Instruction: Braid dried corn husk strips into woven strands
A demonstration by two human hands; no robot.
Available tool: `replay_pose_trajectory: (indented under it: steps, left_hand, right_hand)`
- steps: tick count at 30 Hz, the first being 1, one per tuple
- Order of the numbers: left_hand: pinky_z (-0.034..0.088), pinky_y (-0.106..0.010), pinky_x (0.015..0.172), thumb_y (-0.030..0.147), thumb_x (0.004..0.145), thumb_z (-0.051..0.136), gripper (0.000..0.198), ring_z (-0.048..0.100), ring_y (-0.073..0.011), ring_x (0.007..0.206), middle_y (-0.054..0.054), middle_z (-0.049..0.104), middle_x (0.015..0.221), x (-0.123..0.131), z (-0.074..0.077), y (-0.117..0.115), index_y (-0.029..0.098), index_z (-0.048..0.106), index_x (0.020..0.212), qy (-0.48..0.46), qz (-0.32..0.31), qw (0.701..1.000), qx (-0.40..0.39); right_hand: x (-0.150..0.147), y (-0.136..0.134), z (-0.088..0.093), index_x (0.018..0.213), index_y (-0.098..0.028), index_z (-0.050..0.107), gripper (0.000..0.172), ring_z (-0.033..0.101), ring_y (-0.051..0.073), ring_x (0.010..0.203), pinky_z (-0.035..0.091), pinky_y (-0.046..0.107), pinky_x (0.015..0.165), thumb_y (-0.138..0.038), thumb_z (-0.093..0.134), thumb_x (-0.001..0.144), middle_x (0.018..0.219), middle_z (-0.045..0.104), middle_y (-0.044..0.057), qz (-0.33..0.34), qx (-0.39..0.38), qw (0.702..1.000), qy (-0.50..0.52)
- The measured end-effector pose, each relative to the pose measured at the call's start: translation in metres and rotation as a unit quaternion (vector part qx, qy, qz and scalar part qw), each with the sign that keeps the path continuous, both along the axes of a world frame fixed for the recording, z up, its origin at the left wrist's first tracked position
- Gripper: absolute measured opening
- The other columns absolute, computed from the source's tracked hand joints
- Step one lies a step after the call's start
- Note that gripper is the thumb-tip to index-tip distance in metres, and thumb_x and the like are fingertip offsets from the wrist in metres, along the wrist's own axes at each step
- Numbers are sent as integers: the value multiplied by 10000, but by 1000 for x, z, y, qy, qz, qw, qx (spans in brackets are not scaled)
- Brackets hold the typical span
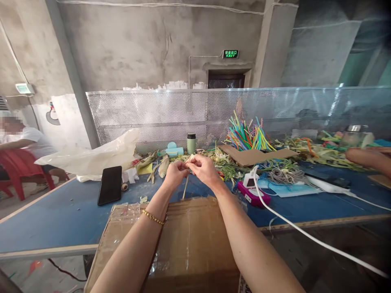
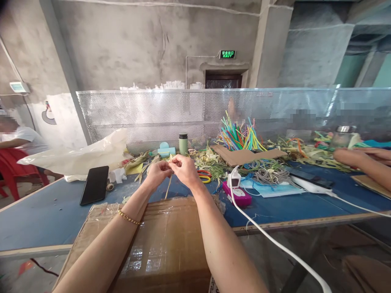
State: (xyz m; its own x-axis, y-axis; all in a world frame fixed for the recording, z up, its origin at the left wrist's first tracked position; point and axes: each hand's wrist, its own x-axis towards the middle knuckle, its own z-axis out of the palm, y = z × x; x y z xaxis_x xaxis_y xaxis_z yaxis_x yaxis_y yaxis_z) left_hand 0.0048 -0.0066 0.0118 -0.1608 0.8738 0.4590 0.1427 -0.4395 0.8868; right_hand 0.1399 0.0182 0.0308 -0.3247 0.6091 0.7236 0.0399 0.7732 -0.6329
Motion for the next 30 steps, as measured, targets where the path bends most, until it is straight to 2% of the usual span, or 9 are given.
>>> replay_pose_trajectory:
  steps: [3,6,11,14,17,20,24,30]
  left_hand:
    - [369,-219,505,98,598,701,70,505,-101,492,12,607,528,0,3,-3,141,667,643,6,13,1000,-13]
    - [350,-229,504,123,619,683,52,497,-112,487,8,588,485,0,3,-3,149,660,581,45,48,997,-27]
    - [278,-237,505,154,653,634,193,444,-108,483,21,536,450,-1,1,-1,169,569,472,155,120,980,39]
    - [284,-238,514,147,661,617,186,460,-113,487,17,540,455,-2,1,1,173,569,484,159,137,977,42]
    - [329,-237,514,135,663,606,107,505,-122,478,10,574,480,-4,0,3,170,610,562,115,111,987,13]
    - [362,-232,509,122,643,625,40,516,-113,475,1,621,544,-4,1,3,156,642,656,43,41,998,7]
    - [368,-230,509,201,640,716,97,488,-92,481,-16,642,593,-4,4,-1,131,678,696,-24,-45,999,17]
    - [333,-239,516,337,625,785,237,481,-90,504,-33,647,588,-5,6,-4,116,706,659,-49,-69,996,7]
  right_hand:
    - [0,-1,1,732,-176,630,182,554,133,563,414,228,494,-348,613,790,657,643,21,-3,-9,1000,14]
    - [-1,-1,0,748,-180,630,168,520,118,496,405,233,469,-345,626,781,641,637,11,-3,-19,1000,23]
    - [-5,0,-3,749,-189,623,115,498,109,444,399,239,450,-299,626,782,623,621,0,-12,-16,1000,16]
    - [-5,2,-4,762,-190,634,122,523,117,478,413,242,470,-308,632,793,656,637,9,-14,2,1000,18]
    - [-2,4,-3,799,-190,669,122,552,132,537,428,247,510,-310,643,800,697,665,24,-34,36,999,19]
    - [2,4,-1,818,-189,694,112,604,150,621,458,254,580,-283,635,817,739,694,36,-40,61,997,10]
    - [8,2,2,836,-186,712,122,652,169,743,480,261,669,-236,601,851,810,718,47,-38,83,996,-1]
    - [10,7,1,860,-188,726,114,669,175,797,492,263,706,-189,612,855,840,730,47,-45,114,992,8]
